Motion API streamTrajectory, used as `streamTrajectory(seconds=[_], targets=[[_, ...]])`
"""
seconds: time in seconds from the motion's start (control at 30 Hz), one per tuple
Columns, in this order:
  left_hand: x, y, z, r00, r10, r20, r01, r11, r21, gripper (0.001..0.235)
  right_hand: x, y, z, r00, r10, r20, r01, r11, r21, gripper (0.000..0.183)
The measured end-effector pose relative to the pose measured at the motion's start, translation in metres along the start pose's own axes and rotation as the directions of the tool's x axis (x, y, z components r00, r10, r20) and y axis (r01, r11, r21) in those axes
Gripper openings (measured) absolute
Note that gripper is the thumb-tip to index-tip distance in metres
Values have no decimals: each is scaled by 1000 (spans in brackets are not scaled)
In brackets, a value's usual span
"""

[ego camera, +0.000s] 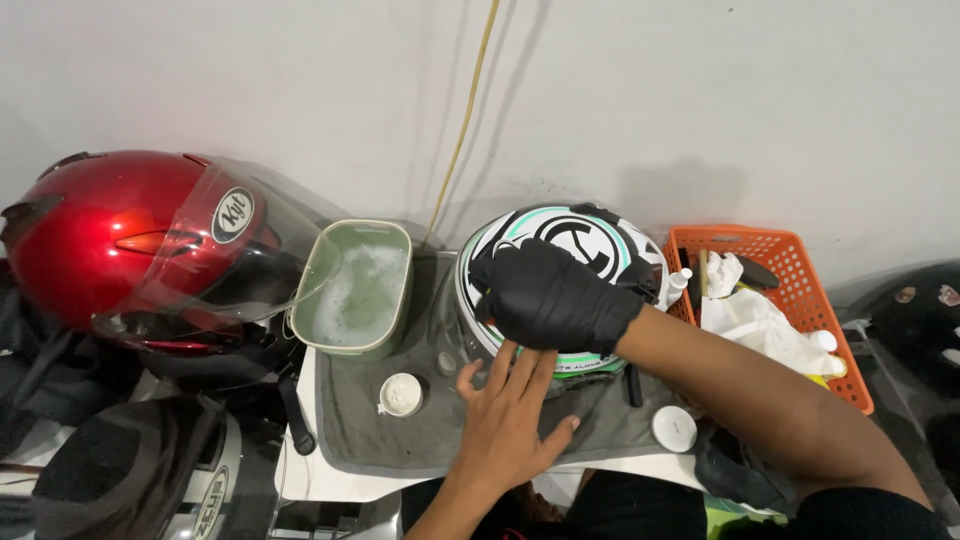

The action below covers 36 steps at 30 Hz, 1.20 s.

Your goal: The person cleans a white, black, and green motorcycle helmet using a yellow cloth. They wipe the helmet's exterior, including the visor and top, while rotating it to access different areas. The person also dips the cloth into a small white container to apply a cleaning substance.

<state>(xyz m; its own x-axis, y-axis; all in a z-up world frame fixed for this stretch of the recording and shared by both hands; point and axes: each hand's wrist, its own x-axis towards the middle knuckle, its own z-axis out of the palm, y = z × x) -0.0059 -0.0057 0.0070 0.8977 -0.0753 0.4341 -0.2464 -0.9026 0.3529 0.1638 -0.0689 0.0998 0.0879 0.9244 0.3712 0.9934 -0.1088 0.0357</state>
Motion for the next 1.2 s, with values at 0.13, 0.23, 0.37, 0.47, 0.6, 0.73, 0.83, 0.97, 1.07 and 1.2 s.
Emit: streamTrajectory(seconds=[0.13, 0.23, 0.37, 0.47, 0.6, 0.73, 0.83, 0.97, 1.07, 1.2], targets=[[-2, 0, -1, 1000, -6, 15, 5, 1000, 25, 79, 6, -10, -31, 950, 166, 265, -206, 970, 130, 12], [-1, -1, -1, 999, -9, 36, 8, 999, 34, 85, -2, -7, -45, 925, 199, 325, -245, 964, 107, 8], [-2, 0, -2, 1000, -8, 30, 4, 991, 134, 96, -30, 9, -51, 954, 155, 257, -200, 966, 162, 24], [-1, 1, -4, 1000, -5, 23, 3, 994, 112, 96, -59, 13, -51, 963, 184, 198, -221, 958, 184, 27], [-2, 0, -2, 1000, -1, 26, -2, 994, 110, 95, -102, 2, -48, 936, 315, 155, -342, 919, 197, 22], [-2, -1, -1, 1000, 11, 10, -12, 994, 112, 94, -153, -12, -12, 929, 357, -101, -329, 918, 221, 41], [-1, -2, 2, 1000, 8, 12, -10, 990, 142, 95, -196, -30, 50, 842, 450, -296, -399, 890, 220, 39], [-2, -1, 4, 1000, 9, -15, -7, 985, 174, 97, -206, -58, 104, 682, 521, -514, -546, 830, 116, 41], [-1, -2, 4, 1000, 19, -5, -18, 979, 204, 98, -184, -50, 94, 563, 534, -631, -594, 792, 140, 33], [1, -1, 2, 1000, 23, -17, -18, 970, 242, 98, -191, -67, 154, 392, 658, -643, -583, 718, 380, 19]])
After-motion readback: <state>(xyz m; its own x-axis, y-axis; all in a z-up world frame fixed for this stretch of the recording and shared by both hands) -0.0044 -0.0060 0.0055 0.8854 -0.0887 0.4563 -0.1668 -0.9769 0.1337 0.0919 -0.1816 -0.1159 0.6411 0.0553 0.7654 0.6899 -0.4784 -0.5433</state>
